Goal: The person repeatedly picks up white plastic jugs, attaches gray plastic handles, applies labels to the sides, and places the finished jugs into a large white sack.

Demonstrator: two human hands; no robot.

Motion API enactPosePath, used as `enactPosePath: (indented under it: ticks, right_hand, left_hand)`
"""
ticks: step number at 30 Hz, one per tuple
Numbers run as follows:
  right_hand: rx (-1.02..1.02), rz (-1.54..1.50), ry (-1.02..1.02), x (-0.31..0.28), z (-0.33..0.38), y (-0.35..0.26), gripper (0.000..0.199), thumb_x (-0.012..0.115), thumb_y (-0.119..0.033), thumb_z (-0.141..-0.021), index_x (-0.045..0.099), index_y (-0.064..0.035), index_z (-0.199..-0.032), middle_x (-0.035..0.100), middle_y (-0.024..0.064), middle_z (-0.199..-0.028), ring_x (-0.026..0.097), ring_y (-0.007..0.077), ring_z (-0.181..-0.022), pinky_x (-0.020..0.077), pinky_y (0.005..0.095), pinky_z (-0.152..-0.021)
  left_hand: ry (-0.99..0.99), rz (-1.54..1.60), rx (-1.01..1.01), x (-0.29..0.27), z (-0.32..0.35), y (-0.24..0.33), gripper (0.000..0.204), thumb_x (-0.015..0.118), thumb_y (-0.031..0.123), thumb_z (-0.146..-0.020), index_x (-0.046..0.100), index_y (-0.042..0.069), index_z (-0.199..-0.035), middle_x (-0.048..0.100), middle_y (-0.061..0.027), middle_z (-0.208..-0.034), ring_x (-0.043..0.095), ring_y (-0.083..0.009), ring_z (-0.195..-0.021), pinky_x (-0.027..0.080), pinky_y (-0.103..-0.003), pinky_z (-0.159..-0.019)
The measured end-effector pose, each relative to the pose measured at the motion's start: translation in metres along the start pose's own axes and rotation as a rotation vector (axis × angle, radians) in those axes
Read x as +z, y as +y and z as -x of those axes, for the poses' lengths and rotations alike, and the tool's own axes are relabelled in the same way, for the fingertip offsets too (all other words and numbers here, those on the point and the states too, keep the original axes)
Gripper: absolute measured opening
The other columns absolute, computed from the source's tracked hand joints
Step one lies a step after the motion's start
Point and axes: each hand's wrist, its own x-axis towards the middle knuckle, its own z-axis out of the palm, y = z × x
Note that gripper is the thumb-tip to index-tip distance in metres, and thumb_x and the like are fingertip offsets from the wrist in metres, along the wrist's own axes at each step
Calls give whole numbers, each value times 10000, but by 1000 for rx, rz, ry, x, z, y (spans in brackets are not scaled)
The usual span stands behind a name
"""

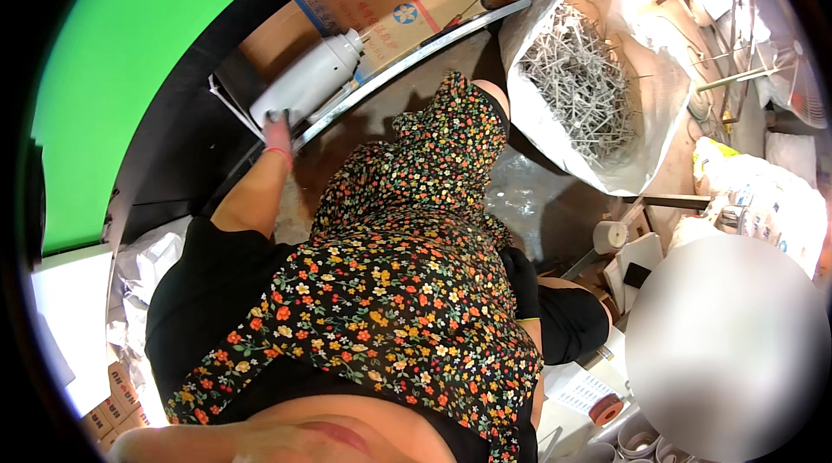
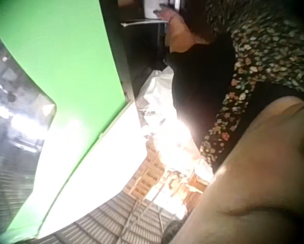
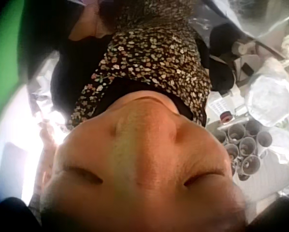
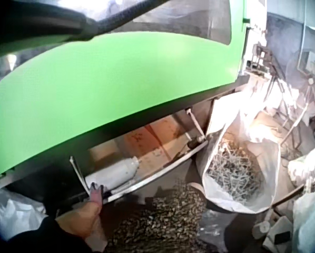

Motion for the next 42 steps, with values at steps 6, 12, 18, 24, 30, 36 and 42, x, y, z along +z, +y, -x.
enactPosePath:
  ticks: [6, 12, 18, 24, 30, 36, 42]
  right_hand:
    - [-74, 141, -12, 2, -5, 7, 294, 520, -252, -955, 614, -18, -1106, 654, 184, -1034, 627, 321, -960, 486, 371, -797]
    - [-112, 137, 46, 0, 2, 20, 289, 529, -261, -950, 620, -29, -1095, 653, 193, -1057, 631, 324, -984, 484, 380, -808]
    - [-248, 216, 26, 9, -21, 76, 314, 545, -285, -946, 629, -33, -1112, 652, 182, -1071, 629, 312, -987, 482, 386, -821]
    - [-280, 270, 183, -4, -8, 46, 295, 568, -292, -915, 640, -23, -1015, 636, 201, -955, 607, 365, -932, 469, 424, -825]
    - [-311, -158, 800, -70, 61, -65, 324, 583, -250, -930, 600, -19, -1158, 646, 151, -1073, 611, 247, -1001, 466, 348, -890]
    - [-582, -841, 1412, -101, 113, -92, 476, 575, -257, -940, 460, 43, -1291, 576, 139, -1185, 533, 200, -1091, 448, 314, -892]
    - [-187, -403, 1519, -106, 163, -35, 401, 568, -105, -841, 519, 51, -1207, 557, 297, -1120, 518, 420, -1084, 447, 453, -907]
  left_hand:
    - [-134, 170, -115, 8, -36, -15, 701, 707, 404, -738, 522, -74, -1217, 557, -258, -1213, 535, -345, -1124, 408, -397, -963]
    - [218, -83, -21, 14, -1, 20, 857, 752, 413, -722, 396, -20, -1370, 535, -264, -1256, 534, -370, -1146, 419, -399, -990]
    - [-597, 318, 45, 70, -73, -5, 614, 765, 346, -744, 541, 87, -1254, 612, -97, -943, 585, -268, -815, 476, -374, -753]
    - [-793, 816, 178, 62, 132, 259, 473, 583, 229, -904, 502, -70, -1260, 572, -167, -1230, 534, -250, -1143, 396, -383, -1012]
    - [-979, 667, 771, -26, 264, 336, 459, 536, 189, -924, 462, -104, -1270, 486, -196, -1310, 510, -295, -1161, 419, -398, -982]
    - [-1737, 879, 552, -31, 310, 366, 596, 529, 186, -873, 354, -96, -1367, 414, -208, -1385, 452, -320, -1237, 349, -425, -1044]
    - [-1750, 855, 537, -54, 363, 374, 595, 512, 214, -889, 343, -55, -1393, 440, -196, -1369, 457, -308, -1234, 359, -426, -1040]
